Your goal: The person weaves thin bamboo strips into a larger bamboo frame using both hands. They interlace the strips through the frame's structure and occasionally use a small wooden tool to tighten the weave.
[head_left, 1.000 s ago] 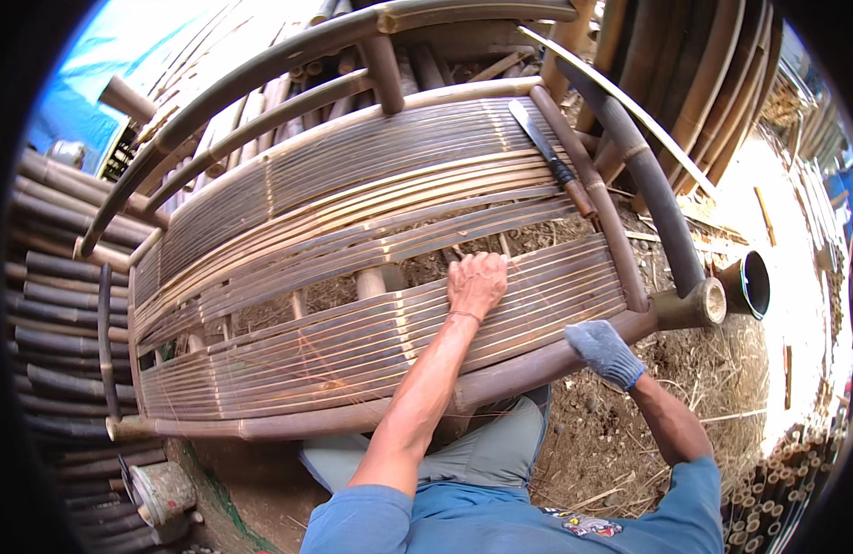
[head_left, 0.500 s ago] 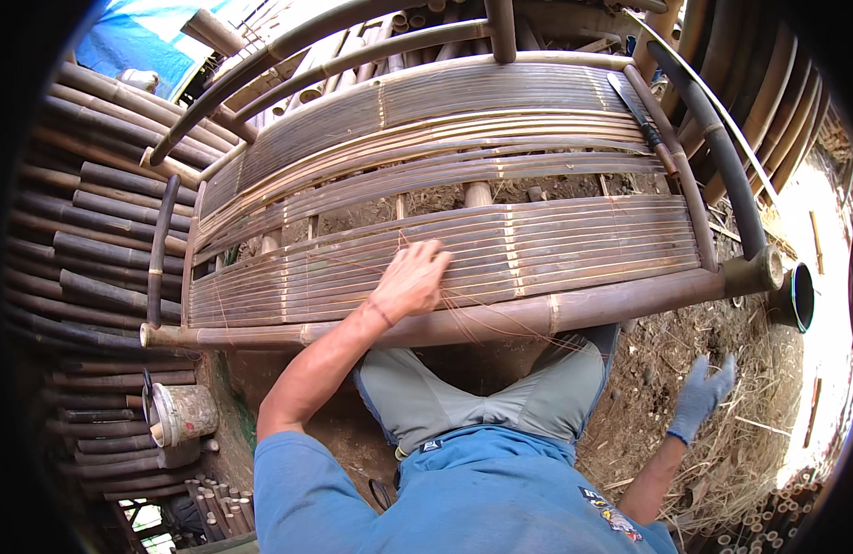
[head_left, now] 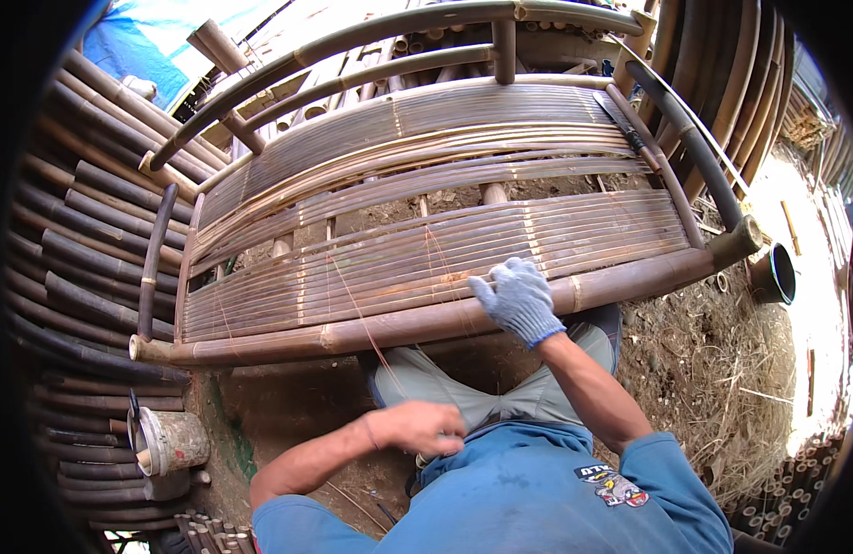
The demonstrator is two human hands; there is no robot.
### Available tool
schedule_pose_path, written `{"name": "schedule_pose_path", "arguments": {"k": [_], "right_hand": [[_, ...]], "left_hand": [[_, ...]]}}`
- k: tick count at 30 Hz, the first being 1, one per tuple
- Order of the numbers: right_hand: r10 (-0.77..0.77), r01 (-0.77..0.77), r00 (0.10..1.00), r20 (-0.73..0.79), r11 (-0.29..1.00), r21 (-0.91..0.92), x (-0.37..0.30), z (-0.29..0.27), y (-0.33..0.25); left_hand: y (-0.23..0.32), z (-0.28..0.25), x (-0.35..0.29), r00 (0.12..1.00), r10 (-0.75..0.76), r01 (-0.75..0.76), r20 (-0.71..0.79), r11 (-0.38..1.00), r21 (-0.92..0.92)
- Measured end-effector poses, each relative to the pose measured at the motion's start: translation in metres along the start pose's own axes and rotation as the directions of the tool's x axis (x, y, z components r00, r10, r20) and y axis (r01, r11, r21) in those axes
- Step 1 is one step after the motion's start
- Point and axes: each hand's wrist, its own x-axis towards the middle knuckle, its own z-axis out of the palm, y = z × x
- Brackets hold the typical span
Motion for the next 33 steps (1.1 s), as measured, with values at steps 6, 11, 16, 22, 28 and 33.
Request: {"name": "schedule_pose_path", "arguments": {"k": [6,11,16,22,28,33], "right_hand": [[-0.213,0.200,0.976,-0.043,0.957,-0.208,0.011,0.058,-0.034],[-0.212,-0.586,0.759,0.616,0.191,0.788,-0.014,-0.066,-0.054],[-0.141,0.193,0.980,-0.140,0.517,0.834,-0.008,-0.184,-0.032],[0.084,0.100,0.834,-0.546,0.949,0.299,0.120,-0.182,0.065],[-0.038,0.094,0.993,0.110,0.820,-0.565,0.194,0.023,0.039],[-0.383,0.480,0.780,0.495,0.874,-0.081,0.252,0.143,0.044]], "left_hand": [[0.007,-0.054,0.004,0.887,-0.155,0.313,-0.436,0.895,0.317],[-0.016,-0.131,0.011,0.450,0.485,0.212,-0.750,0.758,0.617],[-0.059,-0.182,0.039,0.380,0.295,-0.064,-0.877,0.954,0.293],[-0.180,-0.248,0.016,0.265,-0.274,0.457,-0.925,0.880,-0.130],[-0.205,-0.267,0.086,0.532,-0.433,0.645,-0.728,0.764,0.017],[-0.258,-0.289,0.150,0.885,-0.062,0.248,-0.462,0.902,0.353]]}}
